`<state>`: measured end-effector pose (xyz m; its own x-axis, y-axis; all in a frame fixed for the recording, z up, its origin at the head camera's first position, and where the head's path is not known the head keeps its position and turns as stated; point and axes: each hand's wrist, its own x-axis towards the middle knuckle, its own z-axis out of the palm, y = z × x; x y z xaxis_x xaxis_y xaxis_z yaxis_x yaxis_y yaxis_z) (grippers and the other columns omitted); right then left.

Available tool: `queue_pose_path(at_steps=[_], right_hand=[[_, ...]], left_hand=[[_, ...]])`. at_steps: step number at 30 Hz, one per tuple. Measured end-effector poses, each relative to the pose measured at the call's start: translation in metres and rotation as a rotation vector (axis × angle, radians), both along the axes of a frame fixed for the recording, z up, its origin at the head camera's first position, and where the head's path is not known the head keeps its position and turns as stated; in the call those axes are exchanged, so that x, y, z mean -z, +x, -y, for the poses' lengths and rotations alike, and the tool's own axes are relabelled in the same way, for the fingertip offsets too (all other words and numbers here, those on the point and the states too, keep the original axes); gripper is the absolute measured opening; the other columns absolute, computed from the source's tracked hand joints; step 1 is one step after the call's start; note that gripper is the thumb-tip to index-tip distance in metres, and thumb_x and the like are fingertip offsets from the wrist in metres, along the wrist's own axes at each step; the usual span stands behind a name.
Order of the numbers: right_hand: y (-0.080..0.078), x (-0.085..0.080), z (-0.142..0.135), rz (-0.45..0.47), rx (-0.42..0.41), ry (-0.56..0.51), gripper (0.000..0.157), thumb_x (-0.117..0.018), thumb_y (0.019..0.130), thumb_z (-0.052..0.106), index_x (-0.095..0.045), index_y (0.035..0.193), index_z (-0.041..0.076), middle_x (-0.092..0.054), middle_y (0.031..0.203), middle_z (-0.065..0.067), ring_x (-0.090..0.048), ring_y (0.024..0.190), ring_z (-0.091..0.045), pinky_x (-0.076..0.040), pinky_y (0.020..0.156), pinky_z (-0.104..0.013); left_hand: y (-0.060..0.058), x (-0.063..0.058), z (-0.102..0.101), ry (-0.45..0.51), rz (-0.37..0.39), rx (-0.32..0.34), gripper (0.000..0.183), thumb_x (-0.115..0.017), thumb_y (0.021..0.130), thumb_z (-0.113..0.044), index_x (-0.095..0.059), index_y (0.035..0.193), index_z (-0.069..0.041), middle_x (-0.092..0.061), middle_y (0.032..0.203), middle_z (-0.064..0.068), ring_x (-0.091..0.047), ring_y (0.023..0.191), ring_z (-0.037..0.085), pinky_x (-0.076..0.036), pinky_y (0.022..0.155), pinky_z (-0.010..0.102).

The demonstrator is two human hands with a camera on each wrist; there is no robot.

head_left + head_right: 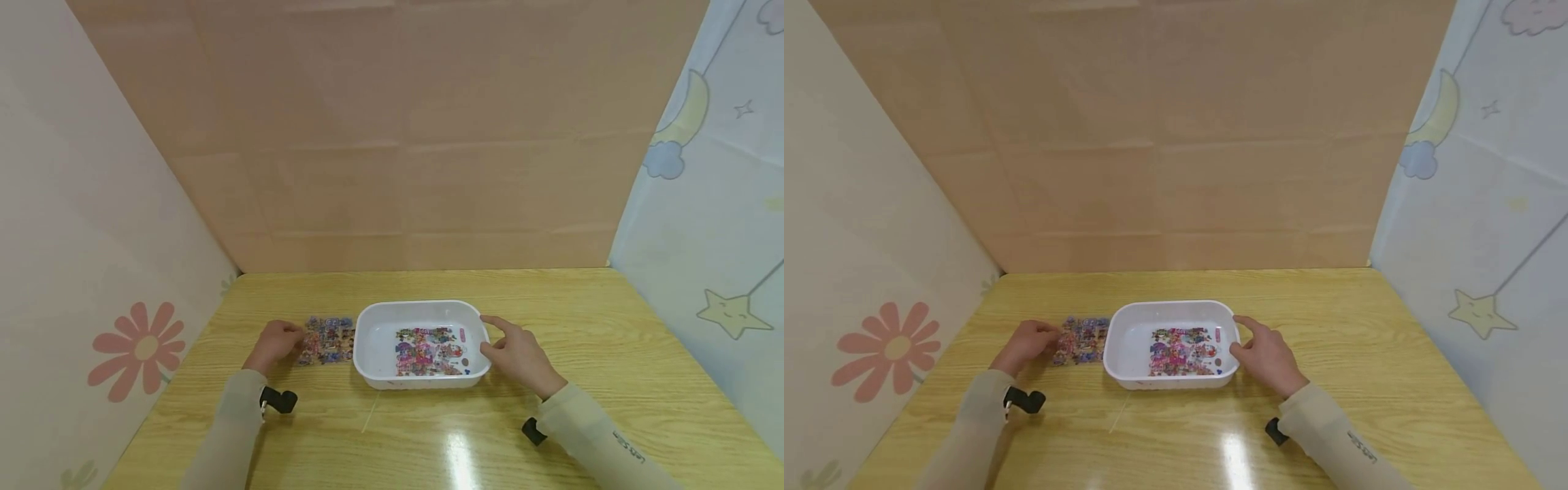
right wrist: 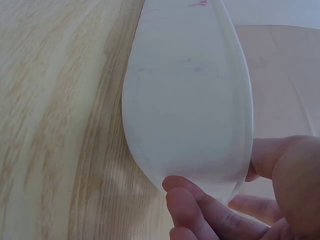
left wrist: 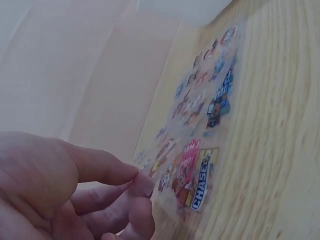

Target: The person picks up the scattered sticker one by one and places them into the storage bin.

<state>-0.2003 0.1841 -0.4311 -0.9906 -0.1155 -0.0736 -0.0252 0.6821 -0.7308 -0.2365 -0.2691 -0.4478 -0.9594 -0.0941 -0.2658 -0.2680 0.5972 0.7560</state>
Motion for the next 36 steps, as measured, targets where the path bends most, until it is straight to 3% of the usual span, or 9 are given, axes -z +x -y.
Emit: queue_pose_path(at_steps=[4, 12, 18, 25, 30, 36], right_hand=[[0.000, 0.000, 0.000, 0.000, 0.002, 0.001, 0.058, -0.063, 0.093, 0.016, -0.045, 0.148, 0.006, -0.074, 0.086, -0.012, -0.060, 0.057, -0.017, -0.046, 0.050, -0.032], [0.000, 0.002, 0.000, 0.009, 0.016, -0.002, 0.059, -0.063, 0.093, 0.016, -0.046, 0.148, 0.007, -0.074, 0.089, -0.013, -0.058, 0.056, -0.017, -0.044, 0.049, -0.032], [0.000, 0.003, 0.001, 0.002, 0.016, -0.003, 0.059, -0.063, 0.092, 0.016, -0.046, 0.148, 0.007, -0.074, 0.088, -0.013, -0.058, 0.055, -0.018, -0.043, 0.048, -0.032], [0.001, 0.002, 0.001, -0.007, 0.013, -0.003, 0.059, -0.063, 0.092, 0.016, -0.046, 0.148, 0.006, -0.074, 0.087, -0.013, -0.058, 0.055, -0.019, -0.043, 0.047, -0.032], [0.001, 0.002, 0.001, -0.010, 0.012, 0.003, 0.059, -0.062, 0.092, 0.016, -0.046, 0.148, 0.006, -0.074, 0.087, -0.013, -0.057, 0.053, -0.017, -0.043, 0.047, -0.032], [0.001, 0.002, 0.000, -0.021, 0.007, 0.009, 0.058, -0.062, 0.092, 0.016, -0.047, 0.148, 0.006, -0.074, 0.087, -0.013, -0.058, 0.054, -0.016, -0.044, 0.048, -0.032]], left_hand=[[-0.001, -0.002, 0.002, 0.017, -0.031, 0.008, 0.032, -0.054, 0.103, -0.016, -0.064, 0.123, 0.007, -0.067, 0.108, 0.020, -0.063, 0.089, 0.026, -0.050, 0.074, 0.040], [-0.001, -0.008, 0.006, 0.040, -0.044, 0.009, 0.032, -0.050, 0.104, -0.015, -0.062, 0.125, 0.006, -0.064, 0.118, 0.024, -0.065, 0.094, 0.029, -0.054, 0.079, 0.043], [0.000, -0.017, 0.007, 0.039, -0.061, 0.022, 0.035, -0.050, 0.105, -0.020, -0.060, 0.126, 0.006, -0.065, 0.118, 0.024, -0.065, 0.094, 0.033, -0.052, 0.078, 0.045], [-0.001, -0.031, 0.004, 0.075, -0.097, -0.010, 0.038, -0.052, 0.105, -0.025, -0.059, 0.129, 0.004, -0.065, 0.119, 0.023, -0.063, 0.095, 0.034, -0.049, 0.076, 0.045], [-0.005, -0.040, 0.004, 0.121, -0.109, -0.044, 0.038, -0.053, 0.105, -0.027, -0.060, 0.129, 0.001, -0.069, 0.116, 0.019, -0.062, 0.090, 0.030, -0.046, 0.065, 0.035], [-0.005, -0.053, -0.001, 0.177, -0.136, -0.077, 0.039, -0.053, 0.104, -0.027, -0.058, 0.131, 0.000, -0.073, 0.111, 0.012, -0.059, 0.076, 0.016, -0.039, 0.054, 0.027]])
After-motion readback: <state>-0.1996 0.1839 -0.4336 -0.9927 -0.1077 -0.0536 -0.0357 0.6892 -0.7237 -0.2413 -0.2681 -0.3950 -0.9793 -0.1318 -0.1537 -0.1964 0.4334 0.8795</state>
